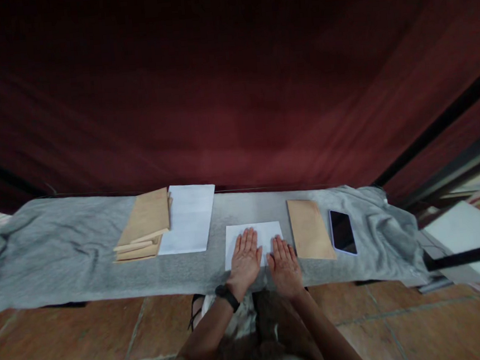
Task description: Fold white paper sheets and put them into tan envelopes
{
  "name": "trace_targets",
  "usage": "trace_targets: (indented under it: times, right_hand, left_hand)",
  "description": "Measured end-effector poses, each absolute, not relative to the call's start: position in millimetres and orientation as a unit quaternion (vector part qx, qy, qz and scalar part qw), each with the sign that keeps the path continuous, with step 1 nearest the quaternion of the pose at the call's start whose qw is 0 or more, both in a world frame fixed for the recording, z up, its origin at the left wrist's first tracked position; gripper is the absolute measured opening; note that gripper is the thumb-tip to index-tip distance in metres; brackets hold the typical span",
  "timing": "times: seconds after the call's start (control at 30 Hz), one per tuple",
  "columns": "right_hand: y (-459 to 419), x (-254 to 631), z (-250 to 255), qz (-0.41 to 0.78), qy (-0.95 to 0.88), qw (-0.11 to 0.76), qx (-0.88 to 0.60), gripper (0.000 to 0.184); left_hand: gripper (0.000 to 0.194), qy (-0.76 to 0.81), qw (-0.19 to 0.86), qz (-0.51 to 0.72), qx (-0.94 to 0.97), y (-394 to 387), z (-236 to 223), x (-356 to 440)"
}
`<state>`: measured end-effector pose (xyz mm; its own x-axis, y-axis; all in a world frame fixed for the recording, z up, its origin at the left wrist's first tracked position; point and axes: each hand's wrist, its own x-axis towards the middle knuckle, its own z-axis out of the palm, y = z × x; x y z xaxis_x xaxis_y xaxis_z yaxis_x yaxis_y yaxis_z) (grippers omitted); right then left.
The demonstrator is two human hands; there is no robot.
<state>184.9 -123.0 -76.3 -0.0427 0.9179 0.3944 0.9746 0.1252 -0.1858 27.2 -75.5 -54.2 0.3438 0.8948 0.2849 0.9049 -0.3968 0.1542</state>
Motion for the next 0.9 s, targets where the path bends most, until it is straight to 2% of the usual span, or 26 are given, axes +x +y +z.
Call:
trace_targets:
  times: [0.17, 0.43, 0.9]
  right_hand:
    - [-104, 179, -63, -0.037, -0.715, 0.182, -0.674, 0.051]
    - [-61, 160, -57, 0.006, -0.788, 0.14, -0.6, 0.05]
    - [-56, 166, -80, -0.08, -0.684, 0.223, -0.689, 0.061]
  left_hand:
    - [0.057, -0.507, 0.005, -0.142, -0.85, -68, -60, 24]
    - [0.056, -0.473, -0.025, -0.114, -0.873, -63, -57, 11]
    - [0.06, -0.607, -0.02, -0.132, -0.784, -46, -57, -13]
